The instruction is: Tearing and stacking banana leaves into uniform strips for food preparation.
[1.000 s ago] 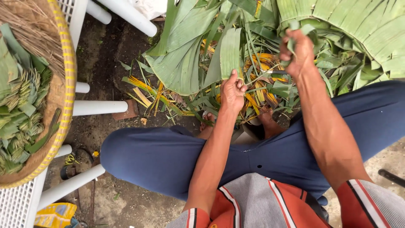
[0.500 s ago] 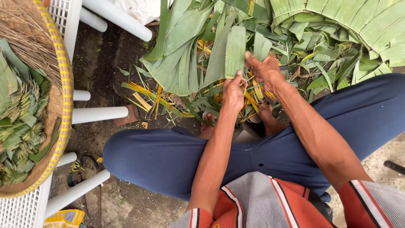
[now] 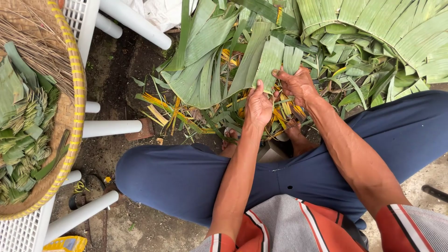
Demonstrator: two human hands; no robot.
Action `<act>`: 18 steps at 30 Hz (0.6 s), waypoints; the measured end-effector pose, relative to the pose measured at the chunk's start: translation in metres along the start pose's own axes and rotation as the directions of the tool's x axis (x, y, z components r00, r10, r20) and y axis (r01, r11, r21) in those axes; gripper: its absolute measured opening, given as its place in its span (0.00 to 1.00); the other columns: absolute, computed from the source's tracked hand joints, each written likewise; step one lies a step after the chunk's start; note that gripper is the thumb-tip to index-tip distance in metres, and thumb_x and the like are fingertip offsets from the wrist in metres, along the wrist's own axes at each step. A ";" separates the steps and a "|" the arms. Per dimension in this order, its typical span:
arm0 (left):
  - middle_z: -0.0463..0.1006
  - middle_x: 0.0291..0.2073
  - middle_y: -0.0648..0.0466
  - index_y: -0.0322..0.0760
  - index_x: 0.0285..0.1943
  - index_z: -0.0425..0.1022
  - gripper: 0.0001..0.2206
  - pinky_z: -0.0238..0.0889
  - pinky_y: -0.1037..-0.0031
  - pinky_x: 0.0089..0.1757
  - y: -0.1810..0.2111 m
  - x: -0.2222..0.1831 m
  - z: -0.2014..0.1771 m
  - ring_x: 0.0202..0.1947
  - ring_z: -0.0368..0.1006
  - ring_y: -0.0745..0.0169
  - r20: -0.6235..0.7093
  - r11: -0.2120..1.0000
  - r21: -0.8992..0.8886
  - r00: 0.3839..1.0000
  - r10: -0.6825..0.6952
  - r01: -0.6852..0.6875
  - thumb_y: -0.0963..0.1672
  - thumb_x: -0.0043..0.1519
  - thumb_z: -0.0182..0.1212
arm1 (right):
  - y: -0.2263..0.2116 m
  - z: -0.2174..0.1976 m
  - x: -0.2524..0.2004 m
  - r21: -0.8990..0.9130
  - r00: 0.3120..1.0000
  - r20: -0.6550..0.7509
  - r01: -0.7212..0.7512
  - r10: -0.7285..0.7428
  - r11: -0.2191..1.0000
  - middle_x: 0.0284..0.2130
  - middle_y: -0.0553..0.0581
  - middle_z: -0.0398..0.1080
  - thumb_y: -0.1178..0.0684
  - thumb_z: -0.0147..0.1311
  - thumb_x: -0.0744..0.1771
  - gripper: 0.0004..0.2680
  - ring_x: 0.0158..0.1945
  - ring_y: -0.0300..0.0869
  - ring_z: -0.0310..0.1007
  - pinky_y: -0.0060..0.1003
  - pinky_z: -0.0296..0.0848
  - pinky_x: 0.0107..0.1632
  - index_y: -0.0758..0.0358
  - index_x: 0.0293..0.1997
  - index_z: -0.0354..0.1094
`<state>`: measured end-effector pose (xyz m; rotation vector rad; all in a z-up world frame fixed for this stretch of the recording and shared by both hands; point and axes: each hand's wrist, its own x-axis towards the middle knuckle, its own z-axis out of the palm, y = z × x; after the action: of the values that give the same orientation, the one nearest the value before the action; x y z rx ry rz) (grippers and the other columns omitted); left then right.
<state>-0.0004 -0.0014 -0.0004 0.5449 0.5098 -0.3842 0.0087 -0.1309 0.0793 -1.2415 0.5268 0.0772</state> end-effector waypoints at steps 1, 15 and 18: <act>0.78 0.46 0.54 0.43 0.51 0.72 0.14 0.70 0.63 0.49 -0.002 0.000 0.000 0.46 0.70 0.60 -0.001 1.000 0.007 1.000 0.016 -0.016 0.50 0.65 0.67 | -0.002 0.001 -0.002 0.023 1.000 -0.010 0.015 -0.015 1.000 0.18 0.49 0.66 0.64 0.64 0.64 0.05 0.11 0.25 0.54 0.22 0.56 0.12 0.64 0.32 0.70; 0.80 0.43 0.54 0.46 0.50 0.76 0.10 0.70 0.60 0.49 0.013 -0.030 0.032 0.46 0.72 0.58 0.027 0.999 0.018 0.999 0.033 -0.033 0.47 0.64 0.69 | 0.000 0.010 0.005 0.039 0.998 -0.069 0.013 -0.010 0.999 0.12 0.51 0.60 0.65 0.60 0.61 0.03 0.10 0.28 0.53 0.32 0.65 0.12 0.67 0.29 0.69; 0.80 0.43 0.55 0.47 0.51 0.77 0.10 0.68 0.61 0.50 0.014 -0.030 0.033 0.45 0.71 0.58 0.048 0.999 0.019 0.998 0.029 -0.030 0.48 0.64 0.69 | 0.001 0.011 0.006 0.039 0.997 -0.083 0.010 -0.007 0.999 0.10 0.51 0.57 0.64 0.59 0.61 0.03 0.09 0.29 0.52 0.34 0.64 0.12 0.67 0.28 0.68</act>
<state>-0.0061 -0.0033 0.0459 0.5607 0.4518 -0.3737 0.0179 -0.1218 0.0785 -1.2124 0.5918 0.0082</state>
